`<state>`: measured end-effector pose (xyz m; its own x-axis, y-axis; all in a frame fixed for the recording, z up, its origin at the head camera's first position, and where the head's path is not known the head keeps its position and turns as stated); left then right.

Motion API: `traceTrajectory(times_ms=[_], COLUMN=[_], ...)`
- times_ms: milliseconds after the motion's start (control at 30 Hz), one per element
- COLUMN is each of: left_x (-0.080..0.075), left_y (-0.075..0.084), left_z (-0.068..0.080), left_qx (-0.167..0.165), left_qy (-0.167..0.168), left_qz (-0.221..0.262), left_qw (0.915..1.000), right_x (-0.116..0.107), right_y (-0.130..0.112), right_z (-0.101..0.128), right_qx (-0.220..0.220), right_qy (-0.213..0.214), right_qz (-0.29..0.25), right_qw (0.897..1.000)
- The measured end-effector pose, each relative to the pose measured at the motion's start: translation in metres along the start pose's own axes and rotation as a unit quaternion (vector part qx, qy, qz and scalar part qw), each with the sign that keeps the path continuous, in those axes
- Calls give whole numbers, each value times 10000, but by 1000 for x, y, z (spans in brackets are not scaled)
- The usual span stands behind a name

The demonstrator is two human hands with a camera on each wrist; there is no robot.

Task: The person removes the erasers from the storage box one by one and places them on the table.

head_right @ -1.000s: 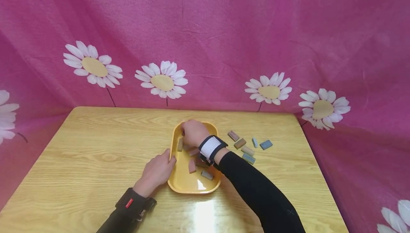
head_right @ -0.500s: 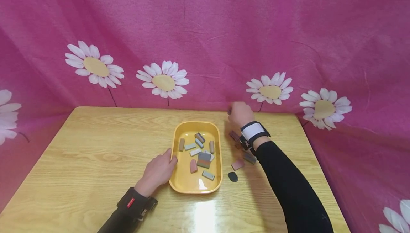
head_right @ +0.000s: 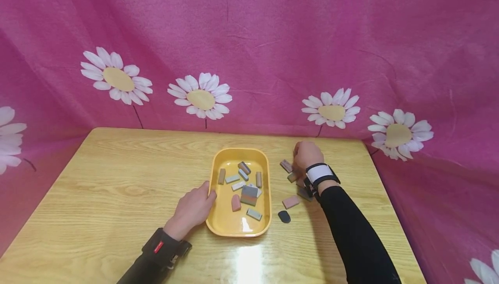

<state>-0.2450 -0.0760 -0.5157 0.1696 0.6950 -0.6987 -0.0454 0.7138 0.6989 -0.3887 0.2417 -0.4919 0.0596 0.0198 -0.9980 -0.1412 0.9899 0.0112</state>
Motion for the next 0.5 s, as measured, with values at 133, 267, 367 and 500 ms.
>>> traceTrajectory(times_ms=[133,267,367,500], left_x=[0,0,1,1], left_y=[0,0,0,0], left_z=[0,0,0,-1], left_qx=[9,-15,-31,-6], left_qy=[12,25,26,29], left_qz=[-10,-29,-45,-47], left_qw=[10000,10000,10000,10000], right_x=[-13,-39,-61,-79], right_y=[-10,-44,-83,-139], right_z=[4,6,8,11], right_qx=[54,-156,-503,-932], right_qy=[126,498,691,680], right_qz=[70,23,46,45], right_qw=[9999,9986,9963,9933])
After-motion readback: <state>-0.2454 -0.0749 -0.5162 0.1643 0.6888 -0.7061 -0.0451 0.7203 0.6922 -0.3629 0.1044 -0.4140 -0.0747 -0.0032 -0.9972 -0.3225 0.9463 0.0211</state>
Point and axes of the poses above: each hand's wrist, its own z-axis away from the middle knuckle, its own x-axis out of the palm, y = z × x, the point moved 10 cm from there along -z, towards the middle knuckle, and after that the axes turned 15 degrees about z, right-handed, at the moved point
